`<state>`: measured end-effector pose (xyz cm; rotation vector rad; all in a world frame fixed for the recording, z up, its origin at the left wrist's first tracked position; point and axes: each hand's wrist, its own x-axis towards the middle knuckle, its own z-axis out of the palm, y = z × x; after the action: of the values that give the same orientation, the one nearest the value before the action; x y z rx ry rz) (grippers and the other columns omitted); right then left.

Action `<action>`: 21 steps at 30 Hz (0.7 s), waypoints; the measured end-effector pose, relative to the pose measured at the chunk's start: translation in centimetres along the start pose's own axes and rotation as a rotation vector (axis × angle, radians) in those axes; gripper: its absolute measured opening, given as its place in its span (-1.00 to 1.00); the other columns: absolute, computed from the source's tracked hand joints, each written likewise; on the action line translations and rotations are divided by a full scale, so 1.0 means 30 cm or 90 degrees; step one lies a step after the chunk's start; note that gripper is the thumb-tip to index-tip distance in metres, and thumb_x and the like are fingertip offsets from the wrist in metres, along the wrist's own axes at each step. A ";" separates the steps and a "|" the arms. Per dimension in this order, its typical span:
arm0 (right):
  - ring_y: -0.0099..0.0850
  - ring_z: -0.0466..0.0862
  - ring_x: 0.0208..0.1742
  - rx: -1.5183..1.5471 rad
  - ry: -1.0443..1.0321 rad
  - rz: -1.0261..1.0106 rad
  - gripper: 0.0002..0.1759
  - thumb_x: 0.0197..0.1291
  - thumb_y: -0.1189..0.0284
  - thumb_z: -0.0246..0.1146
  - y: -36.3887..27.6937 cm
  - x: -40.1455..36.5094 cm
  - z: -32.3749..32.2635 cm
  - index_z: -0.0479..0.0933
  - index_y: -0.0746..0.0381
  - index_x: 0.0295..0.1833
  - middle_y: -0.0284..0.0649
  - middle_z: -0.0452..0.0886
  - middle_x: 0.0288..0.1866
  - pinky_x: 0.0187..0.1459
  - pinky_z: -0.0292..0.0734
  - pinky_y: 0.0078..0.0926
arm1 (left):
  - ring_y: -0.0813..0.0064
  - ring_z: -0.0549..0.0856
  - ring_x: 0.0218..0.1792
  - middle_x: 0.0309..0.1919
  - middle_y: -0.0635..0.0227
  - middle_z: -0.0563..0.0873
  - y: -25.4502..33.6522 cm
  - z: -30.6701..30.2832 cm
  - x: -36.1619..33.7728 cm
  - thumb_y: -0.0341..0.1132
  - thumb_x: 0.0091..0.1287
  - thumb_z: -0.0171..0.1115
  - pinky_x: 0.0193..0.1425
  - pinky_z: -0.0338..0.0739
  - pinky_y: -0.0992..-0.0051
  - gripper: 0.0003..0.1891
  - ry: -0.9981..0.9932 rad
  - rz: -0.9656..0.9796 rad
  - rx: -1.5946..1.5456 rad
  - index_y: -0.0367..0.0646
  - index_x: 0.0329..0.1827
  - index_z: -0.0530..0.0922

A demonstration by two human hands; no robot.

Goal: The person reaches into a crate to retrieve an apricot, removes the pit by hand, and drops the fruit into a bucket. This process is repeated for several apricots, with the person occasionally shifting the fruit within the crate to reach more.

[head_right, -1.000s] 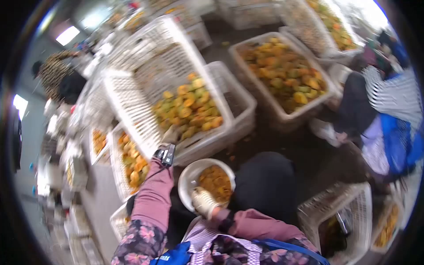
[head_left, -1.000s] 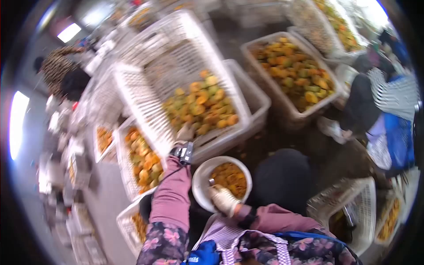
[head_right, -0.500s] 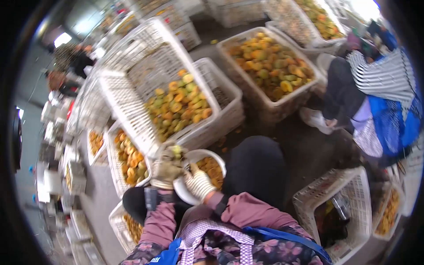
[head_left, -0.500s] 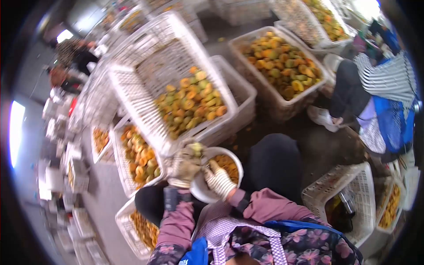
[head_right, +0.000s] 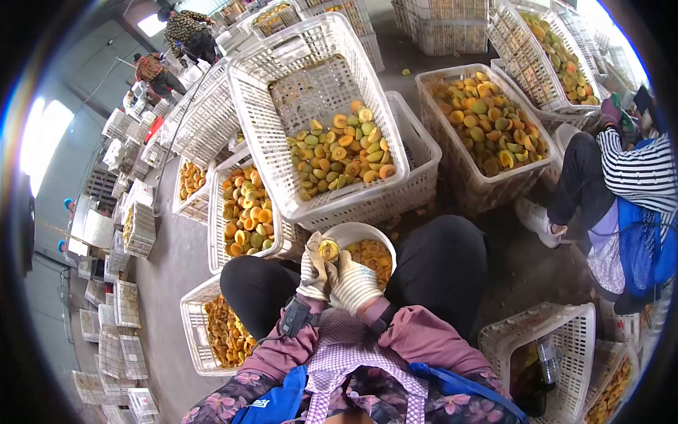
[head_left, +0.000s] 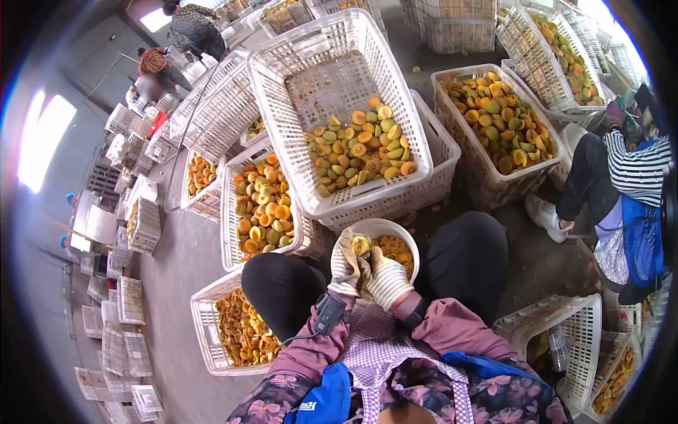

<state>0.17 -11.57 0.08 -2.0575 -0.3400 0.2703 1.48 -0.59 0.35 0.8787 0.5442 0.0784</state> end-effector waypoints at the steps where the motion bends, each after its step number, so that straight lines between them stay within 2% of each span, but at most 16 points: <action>1: 0.13 0.58 -0.36 0.001 -0.002 -0.001 -0.65 0.24 0.20 0.05 0.003 -0.003 0.004 0.34 0.29 -0.09 0.16 0.56 -0.45 -0.35 0.45 -0.01 | 0.53 0.59 -0.51 -0.45 0.36 0.61 -0.001 0.007 -0.013 -0.04 0.40 -0.01 -0.59 0.47 0.57 -0.66 0.012 0.026 0.003 -0.16 -0.20 0.51; 2: 0.14 0.58 -0.36 0.019 -0.003 -0.012 -0.65 0.23 0.21 0.05 0.005 -0.005 0.007 0.35 0.29 -0.09 0.16 0.55 -0.46 -0.36 0.45 -0.01 | 0.62 0.57 -0.48 -0.48 0.41 0.59 -0.019 0.025 -0.027 -0.07 0.41 0.00 -0.43 0.48 0.62 -0.68 0.033 0.178 0.126 -0.18 -0.22 0.52; 3: 0.14 0.58 -0.37 0.037 -0.005 -0.023 -0.66 0.23 0.22 0.06 0.010 -0.009 0.011 0.35 0.29 -0.09 0.16 0.55 -0.47 -0.37 0.45 0.00 | 0.62 0.57 -0.48 -0.48 0.41 0.59 -0.020 0.004 -0.015 -0.07 0.41 0.00 -0.43 0.48 0.62 -0.68 0.035 0.178 0.126 -0.18 -0.22 0.52; 5: 0.04 0.59 -0.36 0.074 -0.018 -0.032 -0.74 0.24 0.31 0.06 0.057 -0.014 0.062 0.37 0.28 -0.09 0.06 0.56 -0.44 -0.34 0.46 -0.12 | 0.67 0.55 -0.44 -0.49 0.45 0.58 -0.003 -0.042 0.012 -0.11 0.41 0.01 -0.31 0.45 0.65 -0.69 -0.061 0.109 0.130 -0.19 -0.26 0.53; 6: -0.20 0.55 -0.30 0.217 -0.108 0.012 -0.77 0.29 0.39 0.01 0.076 -0.015 0.088 0.37 0.25 -0.01 -0.10 0.54 -0.31 -0.32 0.46 -0.38 | 0.66 0.54 -0.44 -0.49 0.46 0.57 0.000 -0.049 0.004 -0.15 0.39 0.05 -0.34 0.44 0.63 -0.71 -0.044 0.088 0.137 -0.20 -0.28 0.55; 7: -0.44 0.51 -0.25 0.362 -0.195 0.058 -0.77 0.35 0.48 -0.04 0.091 -0.012 0.108 0.37 0.23 0.08 -0.27 0.51 -0.18 -0.30 0.47 -0.63 | 0.67 0.52 -0.46 -0.49 0.48 0.57 0.007 -0.058 0.008 -0.16 0.36 0.09 -0.35 0.43 0.62 -0.73 -0.084 0.180 0.222 -0.21 -0.30 0.55; 8: -0.64 0.44 -0.20 0.455 -0.243 0.120 -0.77 0.39 0.51 -0.09 0.098 -0.009 0.117 0.38 0.18 0.08 -0.40 0.44 -0.11 -0.34 0.42 -0.79 | 0.67 0.51 -0.48 -0.50 0.49 0.57 0.014 -0.065 0.010 -0.15 0.34 0.11 -0.37 0.41 0.63 -0.72 -0.088 0.180 0.228 -0.22 -0.31 0.56; 9: -0.62 0.48 -0.29 0.523 -0.226 0.112 -0.79 0.40 0.42 -0.07 0.124 -0.008 0.146 0.41 0.17 0.04 -0.37 0.48 -0.17 -0.40 0.43 -0.77 | 0.68 0.50 -0.49 -0.51 0.50 0.57 0.022 -0.069 0.013 -0.14 0.33 0.12 -0.39 0.39 0.63 -0.72 -0.093 0.178 0.233 -0.22 -0.33 0.56; 11: -0.60 0.48 -0.45 0.656 -0.326 0.235 -0.77 0.39 0.30 -0.03 -0.055 -0.035 -0.033 0.43 0.15 0.01 -0.35 0.51 -0.30 -0.50 0.41 -0.73 | 0.71 0.44 -0.57 -0.62 0.49 0.54 0.079 -0.031 -0.017 -0.14 0.33 0.08 -0.46 0.29 0.65 -0.64 -0.144 0.166 0.367 -0.23 -0.52 0.55; 12: -0.60 0.44 -0.62 0.679 -0.315 0.259 -0.72 0.35 0.17 0.04 0.020 -0.033 0.059 0.48 0.14 -0.11 -0.39 0.51 -0.46 -0.61 0.34 -0.69 | 0.71 0.43 -0.58 -0.63 0.48 0.54 0.094 -0.028 -0.021 -0.13 0.34 0.05 -0.47 0.29 0.65 -0.61 -0.191 0.186 0.423 -0.24 -0.55 0.53; 14: -0.66 0.29 -0.74 0.621 -0.425 0.279 -0.60 0.29 0.01 0.05 -0.057 -0.037 -0.061 0.48 0.12 -0.30 -0.49 0.39 -0.64 -0.71 0.16 -0.69 | 0.67 0.43 -0.61 -0.65 0.42 0.53 0.119 -0.013 -0.025 -0.08 0.36 -0.01 -0.46 0.32 0.63 -0.53 -0.254 0.181 0.506 -0.25 -0.62 0.50; 15: -0.68 0.24 -0.77 0.642 -0.496 0.314 -0.56 0.27 -0.04 0.05 -0.061 -0.039 -0.079 0.47 0.12 -0.36 -0.51 0.34 -0.69 -0.74 0.11 -0.69 | 0.60 0.46 -0.59 -0.64 0.37 0.53 0.097 0.012 -0.041 -0.04 0.36 -0.01 -0.37 0.41 0.55 -0.52 -0.296 0.135 0.300 -0.24 -0.60 0.50; 17: -0.67 0.20 -0.78 0.690 -0.521 0.346 -0.55 0.27 -0.05 0.04 -0.076 -0.038 -0.107 0.46 0.11 -0.37 -0.51 0.29 -0.71 -0.75 0.08 -0.68 | 0.52 0.49 -0.56 -0.62 0.32 0.54 0.116 0.037 -0.050 0.00 0.37 -0.04 -0.22 0.45 0.47 -0.52 -0.289 0.056 0.242 -0.25 -0.52 0.52; 19: -0.67 0.17 -0.80 0.734 -0.555 0.380 -0.54 0.26 -0.07 0.03 -0.088 -0.040 -0.123 0.45 0.10 -0.38 -0.51 0.25 -0.74 -0.77 0.04 -0.68 | 0.51 0.52 -0.50 -0.56 0.30 0.58 0.156 0.110 -0.101 0.03 0.37 -0.06 -0.15 0.45 0.42 -0.55 -0.049 0.032 0.187 -0.25 -0.32 0.52; 20: -0.65 0.17 -0.80 0.759 -0.560 0.361 -0.56 0.27 -0.05 0.03 -0.092 -0.045 -0.127 0.45 0.10 -0.38 -0.51 0.24 -0.74 -0.77 0.04 -0.67 | 0.43 0.56 -0.45 -0.46 0.28 0.61 0.178 0.071 -0.020 0.08 0.36 -0.08 -0.17 0.47 0.37 -0.52 -0.067 -0.101 -0.326 -0.23 -0.16 0.49; 21: -0.64 0.18 -0.81 0.784 -0.564 0.340 -0.57 0.27 -0.04 0.03 -0.092 -0.048 -0.128 0.44 0.09 -0.38 -0.50 0.23 -0.75 -0.78 0.04 -0.67 | 0.39 0.55 -0.42 -0.40 0.27 0.60 0.203 0.023 0.032 0.10 0.36 -0.11 -0.17 0.48 0.36 -0.50 -0.077 0.144 -0.123 -0.23 -0.14 0.47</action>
<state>-0.25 -13.89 4.43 -0.6707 -0.0648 1.3445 3.56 3.12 4.85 0.7472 0.3167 0.2782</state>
